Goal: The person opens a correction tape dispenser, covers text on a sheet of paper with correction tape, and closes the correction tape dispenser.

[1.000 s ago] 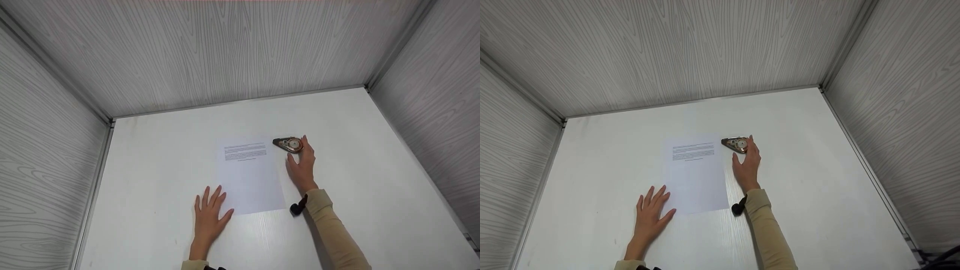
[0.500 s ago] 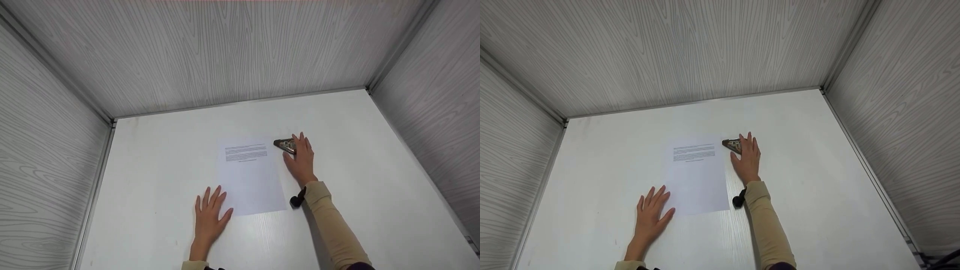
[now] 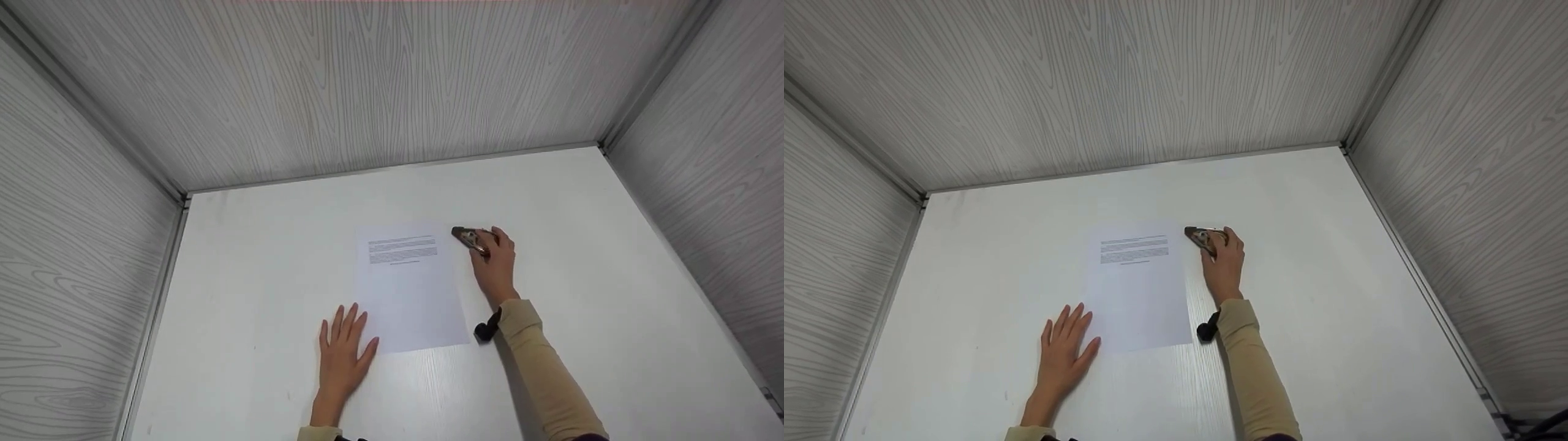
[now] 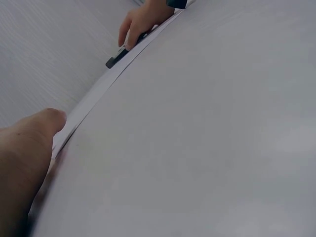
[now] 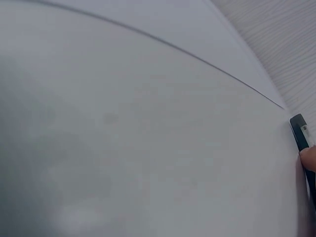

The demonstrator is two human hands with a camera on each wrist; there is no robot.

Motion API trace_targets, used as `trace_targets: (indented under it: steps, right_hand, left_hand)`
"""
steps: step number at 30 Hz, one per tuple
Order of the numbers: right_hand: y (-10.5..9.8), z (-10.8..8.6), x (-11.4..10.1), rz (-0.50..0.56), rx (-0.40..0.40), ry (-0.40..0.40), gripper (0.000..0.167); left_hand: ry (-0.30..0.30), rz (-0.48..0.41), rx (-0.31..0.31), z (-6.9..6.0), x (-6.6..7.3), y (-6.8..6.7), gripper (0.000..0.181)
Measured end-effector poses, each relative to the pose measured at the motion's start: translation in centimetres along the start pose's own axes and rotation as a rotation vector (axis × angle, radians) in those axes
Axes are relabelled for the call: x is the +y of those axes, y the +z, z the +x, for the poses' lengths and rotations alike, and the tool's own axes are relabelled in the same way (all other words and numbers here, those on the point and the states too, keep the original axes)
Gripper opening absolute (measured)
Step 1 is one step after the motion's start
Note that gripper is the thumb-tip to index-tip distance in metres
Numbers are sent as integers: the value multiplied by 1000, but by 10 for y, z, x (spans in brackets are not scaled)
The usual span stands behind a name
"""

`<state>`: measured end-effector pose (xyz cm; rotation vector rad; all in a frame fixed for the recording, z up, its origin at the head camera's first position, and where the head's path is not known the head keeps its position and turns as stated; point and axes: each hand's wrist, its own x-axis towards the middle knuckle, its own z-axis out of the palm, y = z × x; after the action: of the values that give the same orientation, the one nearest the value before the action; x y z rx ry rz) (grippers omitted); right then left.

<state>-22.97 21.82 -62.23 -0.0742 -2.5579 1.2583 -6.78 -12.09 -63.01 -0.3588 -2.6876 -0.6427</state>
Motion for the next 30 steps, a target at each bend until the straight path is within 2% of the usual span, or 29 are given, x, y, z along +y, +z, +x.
trace_targets:
  steps: [7, 13, 17, 24, 30]
  right_hand:
    - [-5, -4, 0, 99, -8, 54, 50]
    - [-9, -12, -4, 174, -44, 137, 58]
    - [-13, -16, -7, 190, -34, 147, 64]
    - [-20, -22, -18, 163, -32, 107, 70]
    - [-24, -32, -34, 204, -6, 48, 73]
  left_hand:
    - [-16, -16, -6, 0, 0, 2, 52]
    - [-22, -32, -4, 0, 0, 1, 52]
    - [-22, -32, -1, -1, -2, 2, 51]
    - [-29, -43, -3, -1, -2, 3, 51]
    - [-17, -45, 12, 1, -1, 3, 49]
